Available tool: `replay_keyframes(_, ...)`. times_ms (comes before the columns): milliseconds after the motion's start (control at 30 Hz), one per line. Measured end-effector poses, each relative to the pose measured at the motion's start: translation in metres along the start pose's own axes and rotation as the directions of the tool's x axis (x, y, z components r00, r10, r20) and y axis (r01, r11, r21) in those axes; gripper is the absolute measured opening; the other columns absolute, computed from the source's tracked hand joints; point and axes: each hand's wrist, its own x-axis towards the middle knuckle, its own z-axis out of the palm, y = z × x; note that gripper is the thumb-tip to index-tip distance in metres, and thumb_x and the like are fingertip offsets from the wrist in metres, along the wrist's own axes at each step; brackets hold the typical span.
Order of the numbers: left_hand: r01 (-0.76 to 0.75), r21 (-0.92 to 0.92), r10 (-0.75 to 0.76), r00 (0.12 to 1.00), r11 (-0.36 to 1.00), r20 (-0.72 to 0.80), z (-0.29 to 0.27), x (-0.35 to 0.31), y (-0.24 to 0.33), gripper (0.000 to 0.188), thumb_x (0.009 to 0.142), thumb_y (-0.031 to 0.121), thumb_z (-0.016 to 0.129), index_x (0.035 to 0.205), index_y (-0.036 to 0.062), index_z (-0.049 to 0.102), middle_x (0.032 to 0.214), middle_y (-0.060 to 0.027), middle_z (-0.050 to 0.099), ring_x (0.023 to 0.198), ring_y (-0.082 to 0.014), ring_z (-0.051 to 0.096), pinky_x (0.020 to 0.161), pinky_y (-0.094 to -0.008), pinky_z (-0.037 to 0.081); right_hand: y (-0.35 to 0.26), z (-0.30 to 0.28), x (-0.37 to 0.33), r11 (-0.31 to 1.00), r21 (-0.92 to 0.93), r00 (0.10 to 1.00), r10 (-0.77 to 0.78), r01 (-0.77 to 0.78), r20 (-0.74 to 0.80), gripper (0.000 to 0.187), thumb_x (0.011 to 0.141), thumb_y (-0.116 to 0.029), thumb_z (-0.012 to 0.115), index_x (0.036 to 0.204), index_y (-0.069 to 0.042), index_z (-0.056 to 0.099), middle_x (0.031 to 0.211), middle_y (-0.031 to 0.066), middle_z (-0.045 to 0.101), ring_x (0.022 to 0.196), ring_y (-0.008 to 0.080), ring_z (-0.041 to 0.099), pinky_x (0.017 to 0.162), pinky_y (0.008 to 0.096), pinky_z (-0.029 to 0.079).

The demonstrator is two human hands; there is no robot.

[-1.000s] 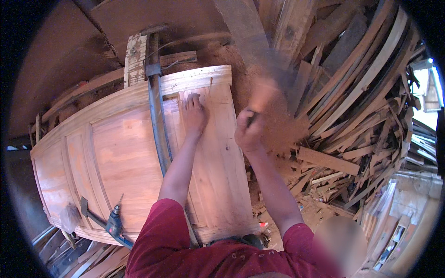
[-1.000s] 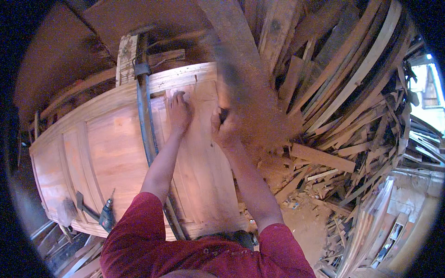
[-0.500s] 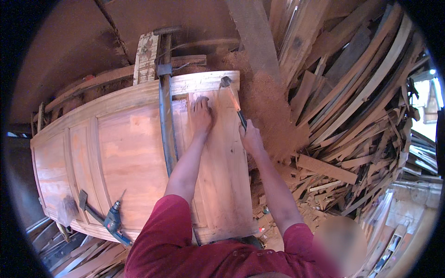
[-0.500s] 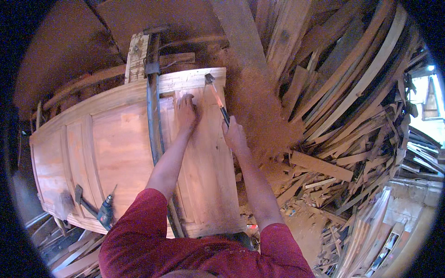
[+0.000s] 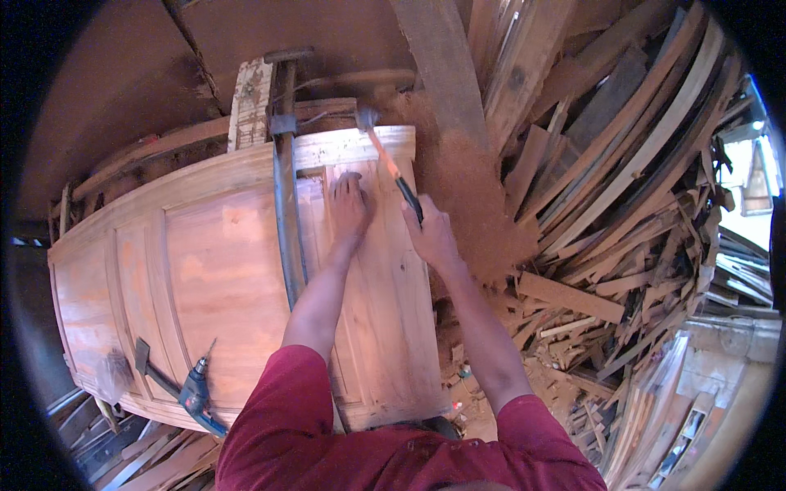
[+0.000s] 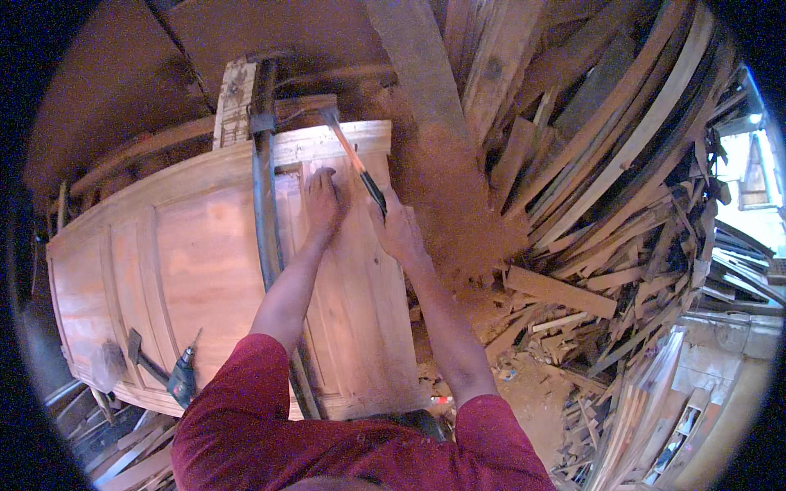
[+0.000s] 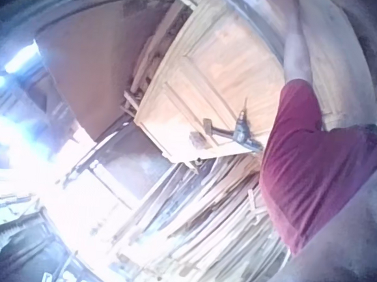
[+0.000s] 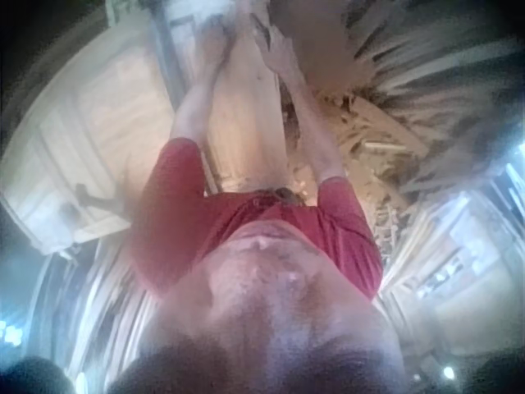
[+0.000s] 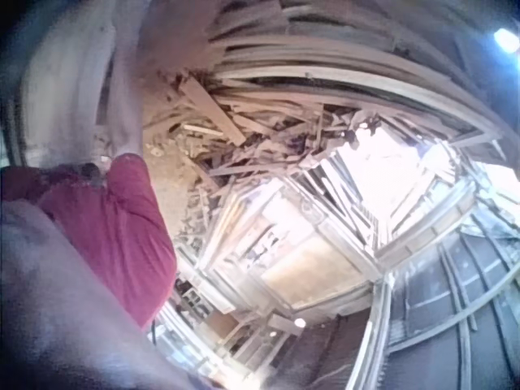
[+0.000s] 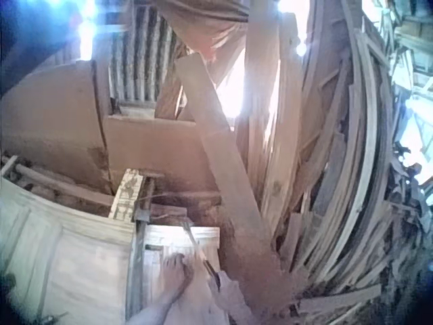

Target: The person hammers wood blocks onto a wooden panel, tightens a large metal bar clamp, uses a power drill on the assembly, and handles small wood pieces from a bag.

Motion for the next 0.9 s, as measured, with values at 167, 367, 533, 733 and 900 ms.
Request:
replay_keyframes(167, -0.009, -0.001, 0.009, 1.000, 1.000, -0.029, -0.001, -0.001, 0.002, 0.032, 0.085, 0.009, 0.050, 0.116, 0.0039, 0.053, 0.120, -0.0142, 0.058, 0.122, -0.0305, 0.049, 0.110, -0.0459, 0.030, 0.002, 0.008, -0.012, 0.928, 0.126, 0.872, -0.274, 0.351, -0.406, 0.038, 0.098, -0.035, 0.053, 0.093, 0.003, 0.049, 0.069, 0.0251, 0.057, 0.066, 0.0447, 0.060, 0.058, 0.0432, 0.046)
replay_keyframes(367, -0.004, -0.041, 0.004, 1.000, 0.999, -0.011, -0.003, 0.012, 0.005, 0.029, 0.086, 0.009, 0.049, 0.114, 0.0036, 0.052, 0.118, -0.0155, 0.057, 0.120, -0.0318, 0.050, 0.110, -0.0460, 0.031, 0.059, 0.013, 0.005, 0.986, -0.065, 0.981, 0.144, -0.153, -0.132, 0.034, 0.096, -0.032, 0.054, 0.100, 0.001, 0.052, 0.076, 0.0291, 0.062, 0.073, 0.0506, 0.061, 0.062, 0.0552, 0.046)
replay_keyframes(533, 0.014, -0.014, -0.014, 1.000, 1.000, 0.000, -0.008, 0.000, 0.002, 0.026, 0.086, 0.009, 0.049, 0.111, 0.0032, 0.052, 0.114, -0.0160, 0.057, 0.118, -0.0321, 0.051, 0.109, -0.0455, 0.031, -0.009, -0.012, -0.010, 0.983, 0.060, 0.877, -0.128, 0.175, -0.462, 0.038, 0.099, -0.037, 0.049, 0.101, 0.001, 0.055, 0.073, 0.0189, 0.062, 0.069, 0.0395, 0.064, 0.063, 0.0441, 0.049)
replay_keyframes(733, -0.048, -0.072, 0.044, 0.997, 0.996, -0.058, -0.003, 0.005, 0.010, 0.025, 0.086, 0.008, 0.049, 0.110, 0.0024, 0.052, 0.112, -0.0172, 0.058, 0.112, -0.0334, 0.053, 0.102, -0.0457, 0.037, 0.078, 0.031, -0.023, 0.923, -0.185, 0.940, 0.339, -0.339, -0.029, 0.038, 0.100, -0.038, 0.046, 0.106, -0.001, 0.053, 0.076, 0.0215, 0.061, 0.072, 0.0412, 0.064, 0.067, 0.0453, 0.049)
replay_keyframes(900, -0.007, -0.049, 0.003, 0.996, 0.999, -0.088, -0.001, -0.001, -0.009, 0.023, 0.086, 0.013, 0.053, 0.105, 0.0023, 0.057, 0.103, -0.0174, 0.061, 0.104, -0.0346, 0.056, 0.095, -0.0449, 0.041, 0.099, -0.030, -0.170, 0.919, -0.080, 0.922, 0.382, -0.387, -0.068, 0.040, 0.099, -0.039, 0.049, 0.107, 0.000, 0.055, 0.080, 0.0222, 0.062, 0.080, 0.0439, 0.062, 0.071, 0.0470, 0.047)
